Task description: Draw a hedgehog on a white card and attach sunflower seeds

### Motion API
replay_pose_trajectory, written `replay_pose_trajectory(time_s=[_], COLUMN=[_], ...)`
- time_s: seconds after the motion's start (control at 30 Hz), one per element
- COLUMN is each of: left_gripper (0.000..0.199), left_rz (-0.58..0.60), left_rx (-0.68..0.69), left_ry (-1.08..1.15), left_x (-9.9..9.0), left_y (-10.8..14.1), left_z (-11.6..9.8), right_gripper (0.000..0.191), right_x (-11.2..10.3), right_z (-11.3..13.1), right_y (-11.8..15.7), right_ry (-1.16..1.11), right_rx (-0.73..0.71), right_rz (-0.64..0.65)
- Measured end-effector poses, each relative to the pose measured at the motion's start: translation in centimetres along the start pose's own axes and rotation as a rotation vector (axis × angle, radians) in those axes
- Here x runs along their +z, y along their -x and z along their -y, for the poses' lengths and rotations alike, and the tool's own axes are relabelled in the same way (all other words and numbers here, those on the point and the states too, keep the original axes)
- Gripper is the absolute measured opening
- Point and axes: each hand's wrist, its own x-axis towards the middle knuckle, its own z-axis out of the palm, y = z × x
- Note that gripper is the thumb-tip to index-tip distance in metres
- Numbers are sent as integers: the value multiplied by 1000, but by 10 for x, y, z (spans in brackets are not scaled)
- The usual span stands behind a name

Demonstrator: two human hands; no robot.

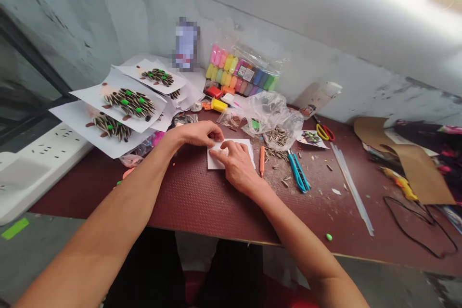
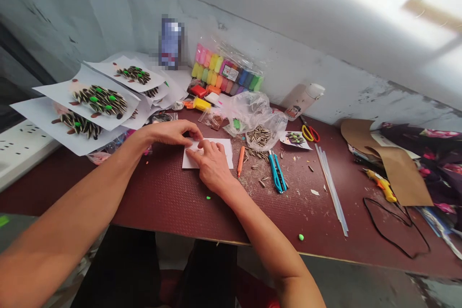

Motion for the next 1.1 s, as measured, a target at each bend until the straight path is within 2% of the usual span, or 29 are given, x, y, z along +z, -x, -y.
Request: replay_pose_trajectory(time_s=[0.17, 0.27, 0.37, 0.47, 0.6, 0.8, 1.1], left_gripper=[35, 35, 34, 27, 16, 17, 16], left_rz=[-106, -172, -228, -207, -171, -155, -183], left_rx=[-29, -61, -118, -155, -131, -135, -126], left_ry=[55, 30, -99, -219, -230, -241, -227], left_x=[3, 5, 6, 7, 7, 6, 8], left_y=[-2, -3, -4, -4, -3, -1, 0], left_z=[5, 8, 9, 9, 7, 3, 0], right_gripper=[50, 49, 48, 47, 46, 46, 45], right_x=[-5, -6, -6, -6, -7, -14, -9], right_z=[-15, -21, -25, -29, -35, -33, -37], right_y=[7, 11, 13, 14, 15, 16, 19], right_ry=[14, 17, 8, 10, 6, 10, 15], right_rx=[131, 165, 184, 171, 167, 189, 159], right_rz=[-161, -170, -185, -215, -218, -173, -193])
